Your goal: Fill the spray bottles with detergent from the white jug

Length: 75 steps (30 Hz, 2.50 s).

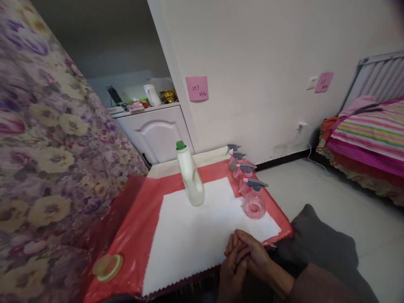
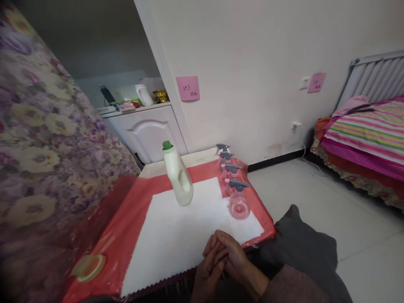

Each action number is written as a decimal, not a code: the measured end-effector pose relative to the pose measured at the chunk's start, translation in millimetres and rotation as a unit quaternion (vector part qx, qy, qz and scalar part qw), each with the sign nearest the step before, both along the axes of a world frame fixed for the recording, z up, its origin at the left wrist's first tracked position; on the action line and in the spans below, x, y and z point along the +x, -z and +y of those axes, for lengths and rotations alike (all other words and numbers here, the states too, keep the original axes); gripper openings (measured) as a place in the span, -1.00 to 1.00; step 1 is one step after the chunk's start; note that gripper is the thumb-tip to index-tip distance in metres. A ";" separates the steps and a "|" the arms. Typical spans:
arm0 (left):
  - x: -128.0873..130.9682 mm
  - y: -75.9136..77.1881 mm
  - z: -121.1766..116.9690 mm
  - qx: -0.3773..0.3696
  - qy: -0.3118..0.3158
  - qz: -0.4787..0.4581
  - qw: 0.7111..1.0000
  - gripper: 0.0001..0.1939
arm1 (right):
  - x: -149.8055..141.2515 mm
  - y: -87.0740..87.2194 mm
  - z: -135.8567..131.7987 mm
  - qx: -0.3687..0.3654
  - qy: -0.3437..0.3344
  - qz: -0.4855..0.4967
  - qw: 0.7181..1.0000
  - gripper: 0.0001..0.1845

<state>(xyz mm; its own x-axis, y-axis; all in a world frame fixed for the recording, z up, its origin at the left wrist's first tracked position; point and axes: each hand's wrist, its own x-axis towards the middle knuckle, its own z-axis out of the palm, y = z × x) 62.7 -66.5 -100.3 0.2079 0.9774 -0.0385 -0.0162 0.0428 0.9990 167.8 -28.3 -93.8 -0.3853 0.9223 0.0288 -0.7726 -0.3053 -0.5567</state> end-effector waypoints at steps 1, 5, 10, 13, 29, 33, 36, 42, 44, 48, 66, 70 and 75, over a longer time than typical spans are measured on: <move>0.1 -1.1 0.0 -0.001 0.002 -0.002 1.000 -0.55 | -0.6 0.6 0.2 -0.003 0.002 0.000 1.000 -0.62; 1.1 -1.7 0.2 0.000 -0.005 -0.013 1.000 -0.56 | -2.3 4.5 0.4 -0.010 0.004 -0.001 1.000 -0.59; 3.7 0.7 0.1 -0.010 -0.023 -0.022 0.999 -0.54 | -2.1 7.8 1.0 -0.022 -0.006 0.003 1.000 -0.52; 5.1 2.1 -0.5 -0.016 -0.031 -0.020 0.999 -0.51 | -1.6 6.7 1.3 -0.031 -0.004 0.001 1.000 -0.45; 1.6 2.0 -0.2 -0.003 0.008 -0.042 0.999 -0.47 | -0.8 0.2 0.5 -0.003 0.058 -0.114 0.992 -0.41; -0.4 -6.6 1.6 -0.005 0.013 -0.010 1.000 -0.47 | 2.7 0.3 1.8 0.014 0.061 -0.155 0.986 -0.46; -3.9 -16.5 3.6 0.024 0.023 0.035 0.999 -0.52 | 9.5 -3.7 4.7 0.028 0.055 -0.194 0.979 -0.56; -12.6 -39.9 7.3 0.096 0.032 0.039 0.994 -0.50 | 27.9 -28.0 3.8 0.169 0.167 -0.303 0.923 -0.57; -14.6 -49.2 8.0 0.112 0.004 0.034 0.993 -0.45 | 31.7 -35.3 0.2 0.209 0.203 -0.347 0.891 -0.50; -18.7 -67.2 8.1 0.155 -0.047 0.071 0.984 -0.35 | 36.0 -47.8 -9.2 0.249 0.239 -0.421 0.839 -0.34; -47.0 -124.6 16.9 0.230 -0.147 0.335 0.902 -0.19 | 32.1 -112.4 -8.0 0.350 0.319 -0.587 0.657 -0.11; -46.1 -125.1 17.0 0.236 -0.151 0.353 0.893 -0.20 | 31.0 -114.4 -3.3 0.352 0.318 -0.598 0.646 -0.08; -46.1 -124.0 22.0 0.244 -0.157 0.366 0.884 -0.20 | 33.0 -114.5 3.2 0.361 0.323 -0.599 0.637 -0.07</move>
<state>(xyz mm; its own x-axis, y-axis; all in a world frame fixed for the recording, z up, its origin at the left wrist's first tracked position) 16.7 -44.5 23.7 0.0174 0.9201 0.3913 0.7072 -0.2880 0.6457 200.7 -25.0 20.8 -0.0758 0.8121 0.5785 0.5054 0.5314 -0.6798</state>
